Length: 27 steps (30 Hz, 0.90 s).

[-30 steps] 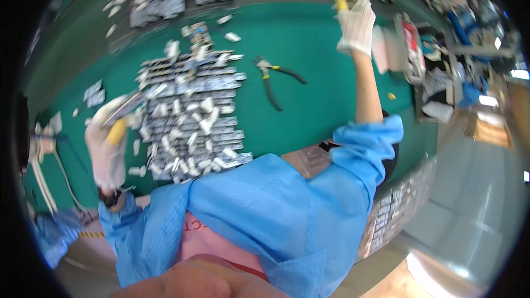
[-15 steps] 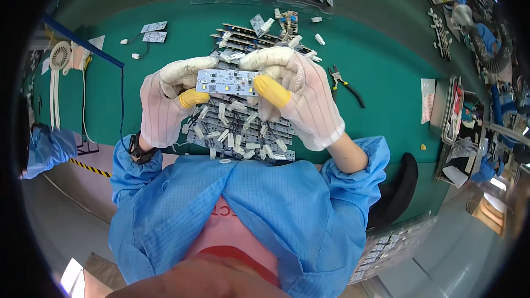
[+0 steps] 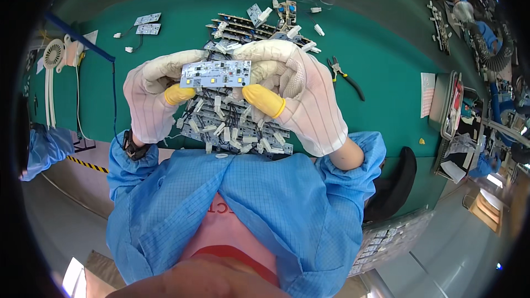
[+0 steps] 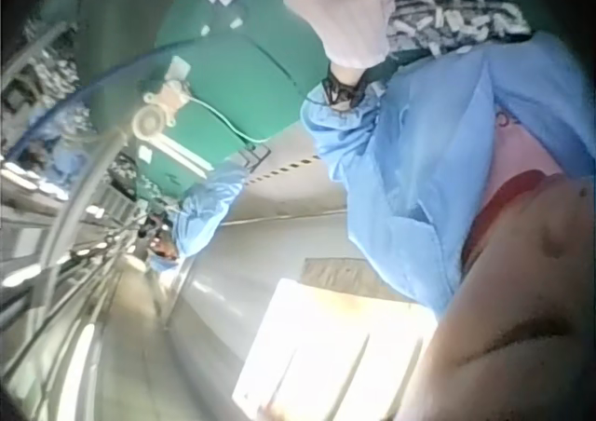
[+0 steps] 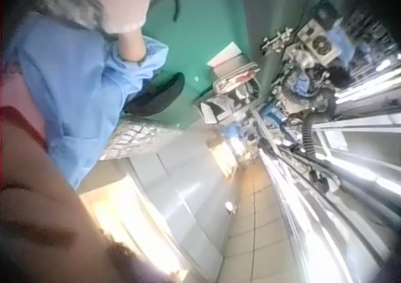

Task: Manually assembling and snapping apart small electronic circuit board strips at a factory workstation.

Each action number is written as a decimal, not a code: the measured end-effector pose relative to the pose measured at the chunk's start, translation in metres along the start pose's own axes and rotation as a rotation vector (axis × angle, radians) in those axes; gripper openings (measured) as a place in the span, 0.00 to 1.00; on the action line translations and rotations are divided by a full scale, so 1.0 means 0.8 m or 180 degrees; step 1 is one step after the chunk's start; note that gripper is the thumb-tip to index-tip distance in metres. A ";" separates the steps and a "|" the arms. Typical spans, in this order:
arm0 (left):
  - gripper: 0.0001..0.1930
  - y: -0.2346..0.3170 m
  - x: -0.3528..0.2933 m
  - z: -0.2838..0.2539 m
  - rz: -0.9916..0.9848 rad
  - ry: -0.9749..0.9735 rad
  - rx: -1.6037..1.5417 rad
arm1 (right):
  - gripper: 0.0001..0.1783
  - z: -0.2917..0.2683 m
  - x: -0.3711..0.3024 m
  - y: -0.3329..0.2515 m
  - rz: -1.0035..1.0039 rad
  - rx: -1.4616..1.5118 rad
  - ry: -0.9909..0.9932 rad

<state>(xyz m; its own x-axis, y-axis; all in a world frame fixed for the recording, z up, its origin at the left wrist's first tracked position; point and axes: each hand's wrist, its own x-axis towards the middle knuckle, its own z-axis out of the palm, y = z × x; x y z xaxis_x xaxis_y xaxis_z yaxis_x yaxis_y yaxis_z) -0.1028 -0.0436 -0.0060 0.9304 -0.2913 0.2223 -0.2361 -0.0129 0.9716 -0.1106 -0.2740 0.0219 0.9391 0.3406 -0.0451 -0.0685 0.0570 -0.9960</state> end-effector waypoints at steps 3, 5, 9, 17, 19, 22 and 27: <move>0.22 -0.002 -0.003 0.000 -0.0035 0.0005 -0.0192 | 0.32 0.004 0.000 0.000 -0.0024 0.0171 0.0067; 0.22 -0.003 -0.004 -0.001 -0.0035 -0.0045 -0.0123 | 0.31 0.002 0.000 0.001 -0.0084 0.0058 0.0018; 0.22 -0.002 -0.005 0.002 -0.0075 -0.0010 -0.0170 | 0.30 -0.004 -0.001 0.006 -0.0205 -0.0211 0.0017; 0.26 0.003 0.003 0.017 0.0043 -0.0244 -0.0444 | 0.31 0.000 0.003 0.002 -0.0164 -0.0056 -0.0070; 0.26 -0.005 0.002 0.014 0.0075 -0.0315 -0.0140 | 0.34 -0.004 -0.003 0.001 -0.0220 -0.0686 -0.0121; 0.23 -0.008 -0.003 0.016 0.0074 -0.0064 -0.0247 | 0.47 -0.043 -0.016 0.028 -0.0755 -0.1754 0.0308; 0.23 -0.013 0.003 0.006 0.0181 -0.0022 0.0659 | 0.53 -0.155 -0.078 0.109 0.0616 -0.5414 0.1216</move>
<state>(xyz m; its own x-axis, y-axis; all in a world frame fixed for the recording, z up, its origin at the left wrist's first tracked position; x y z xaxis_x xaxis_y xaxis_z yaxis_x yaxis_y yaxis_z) -0.0991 -0.0486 -0.0157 0.9122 -0.3038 0.2749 -0.3413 -0.1923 0.9201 -0.1332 -0.4068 -0.0717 0.9973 -0.0111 0.0727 -0.0163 -0.9974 0.0707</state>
